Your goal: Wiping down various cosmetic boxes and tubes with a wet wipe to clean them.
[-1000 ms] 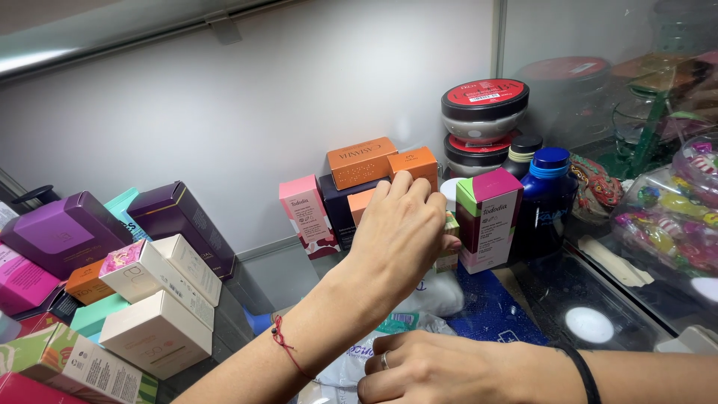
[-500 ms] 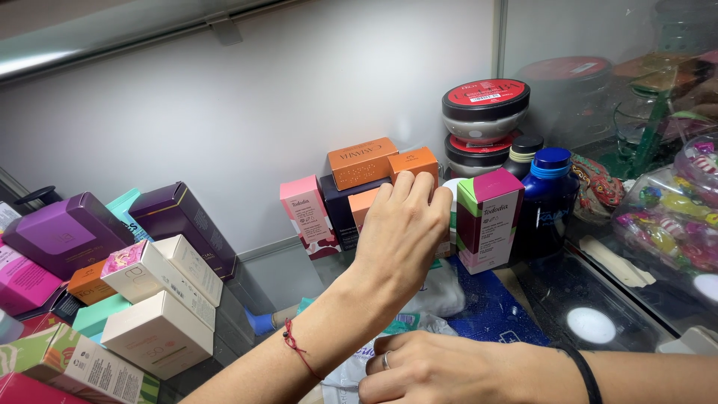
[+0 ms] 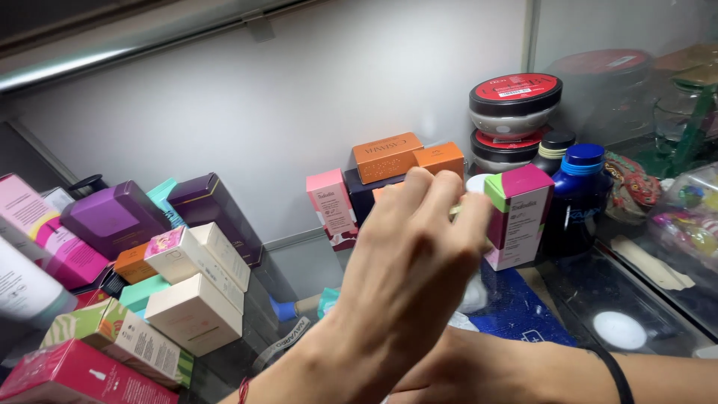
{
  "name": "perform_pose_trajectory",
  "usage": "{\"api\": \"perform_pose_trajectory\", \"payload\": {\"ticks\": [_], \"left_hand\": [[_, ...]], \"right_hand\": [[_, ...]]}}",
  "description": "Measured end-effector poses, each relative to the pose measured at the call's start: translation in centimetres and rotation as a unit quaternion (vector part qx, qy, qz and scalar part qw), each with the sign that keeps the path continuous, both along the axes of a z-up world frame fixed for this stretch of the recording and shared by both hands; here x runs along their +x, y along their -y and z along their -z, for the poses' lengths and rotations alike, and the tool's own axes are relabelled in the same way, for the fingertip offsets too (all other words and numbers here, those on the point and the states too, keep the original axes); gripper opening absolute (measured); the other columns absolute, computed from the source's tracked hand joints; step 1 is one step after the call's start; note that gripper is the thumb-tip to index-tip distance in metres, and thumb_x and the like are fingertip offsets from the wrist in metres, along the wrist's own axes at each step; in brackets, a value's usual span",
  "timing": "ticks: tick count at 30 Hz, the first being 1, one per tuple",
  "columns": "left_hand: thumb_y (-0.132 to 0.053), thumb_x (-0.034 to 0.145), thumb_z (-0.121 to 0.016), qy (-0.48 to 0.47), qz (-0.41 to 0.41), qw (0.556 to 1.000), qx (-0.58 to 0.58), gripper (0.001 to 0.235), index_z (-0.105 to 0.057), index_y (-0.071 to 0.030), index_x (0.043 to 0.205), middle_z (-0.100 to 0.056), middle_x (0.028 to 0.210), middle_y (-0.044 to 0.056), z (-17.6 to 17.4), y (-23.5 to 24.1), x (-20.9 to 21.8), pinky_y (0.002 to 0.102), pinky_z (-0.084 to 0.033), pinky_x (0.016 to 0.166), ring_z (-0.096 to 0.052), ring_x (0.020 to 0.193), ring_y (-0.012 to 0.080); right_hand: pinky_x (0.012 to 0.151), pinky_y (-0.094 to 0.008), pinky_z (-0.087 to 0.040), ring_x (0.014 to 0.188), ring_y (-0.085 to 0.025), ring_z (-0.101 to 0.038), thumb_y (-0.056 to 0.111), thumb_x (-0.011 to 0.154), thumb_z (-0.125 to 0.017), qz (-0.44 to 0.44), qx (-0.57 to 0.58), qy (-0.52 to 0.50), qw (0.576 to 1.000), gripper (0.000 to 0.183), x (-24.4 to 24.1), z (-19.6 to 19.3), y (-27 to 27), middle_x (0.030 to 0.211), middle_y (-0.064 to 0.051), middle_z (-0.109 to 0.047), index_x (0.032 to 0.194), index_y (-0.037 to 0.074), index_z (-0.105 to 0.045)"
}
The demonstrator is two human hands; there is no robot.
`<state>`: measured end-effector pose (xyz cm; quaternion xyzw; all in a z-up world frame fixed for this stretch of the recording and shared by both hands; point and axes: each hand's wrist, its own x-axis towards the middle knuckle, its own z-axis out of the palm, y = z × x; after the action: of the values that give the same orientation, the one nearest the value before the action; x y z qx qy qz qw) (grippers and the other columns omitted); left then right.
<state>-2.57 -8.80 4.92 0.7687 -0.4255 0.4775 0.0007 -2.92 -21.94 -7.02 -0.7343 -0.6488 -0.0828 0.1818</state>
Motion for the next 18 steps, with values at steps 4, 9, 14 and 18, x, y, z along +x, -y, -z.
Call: {"api": "perform_pose_trajectory", "payload": {"ticks": [4,9,14,18], "left_hand": [[0.008,0.100,-0.059,-0.007,0.055,0.997,-0.046,0.011,-0.062,-0.001,0.095,-0.060,0.098,0.017,1.0,-3.3,-5.4,0.041,-0.043,0.070,-0.051,0.086,0.0321],[-0.021,0.100,-0.050,0.103,-0.104,0.987,-0.065,0.013,-0.062,-0.022,0.097,-0.068,0.100,-0.003,4.5,-10.5,-8.9,0.031,-0.051,0.073,-0.064,0.088,0.0179],[-0.037,0.096,-0.071,0.121,-0.281,0.948,-0.087,0.019,-0.074,-0.027,0.111,-0.071,0.114,-0.005,4.7,-21.5,-10.8,0.034,-0.046,0.093,-0.066,0.100,0.0228],[-0.011,0.117,-0.079,0.149,-0.326,0.912,-0.199,0.023,-0.075,0.006,0.132,-0.069,0.132,0.024,3.3,-26.1,-12.4,0.049,-0.048,0.108,-0.065,0.116,0.0413]], "right_hand": [[0.102,-0.039,-0.039,0.120,-0.022,-0.055,0.001,0.102,-0.034,0.034,-0.024,0.017,0.999,0.036,0.7,2.8,-0.5,0.127,-0.011,-0.058,0.130,0.007,-0.056],[0.082,-0.034,-0.037,0.089,-0.020,-0.047,0.005,0.108,-0.026,-0.024,0.047,0.034,0.998,0.028,-0.4,-1.0,-2.5,0.097,-0.007,-0.047,0.101,0.004,-0.053],[0.060,-0.035,-0.036,0.063,-0.023,-0.043,0.023,0.116,-0.030,-0.086,0.094,0.031,0.991,0.040,-1.2,-2.6,-4.0,0.081,-0.006,-0.043,0.094,0.005,-0.058],[0.058,-0.035,-0.036,0.061,-0.023,-0.043,0.024,0.115,-0.033,-0.089,0.092,0.031,0.991,0.038,-1.3,-2.5,-4.6,0.080,-0.006,-0.045,0.097,0.006,-0.061]]}}
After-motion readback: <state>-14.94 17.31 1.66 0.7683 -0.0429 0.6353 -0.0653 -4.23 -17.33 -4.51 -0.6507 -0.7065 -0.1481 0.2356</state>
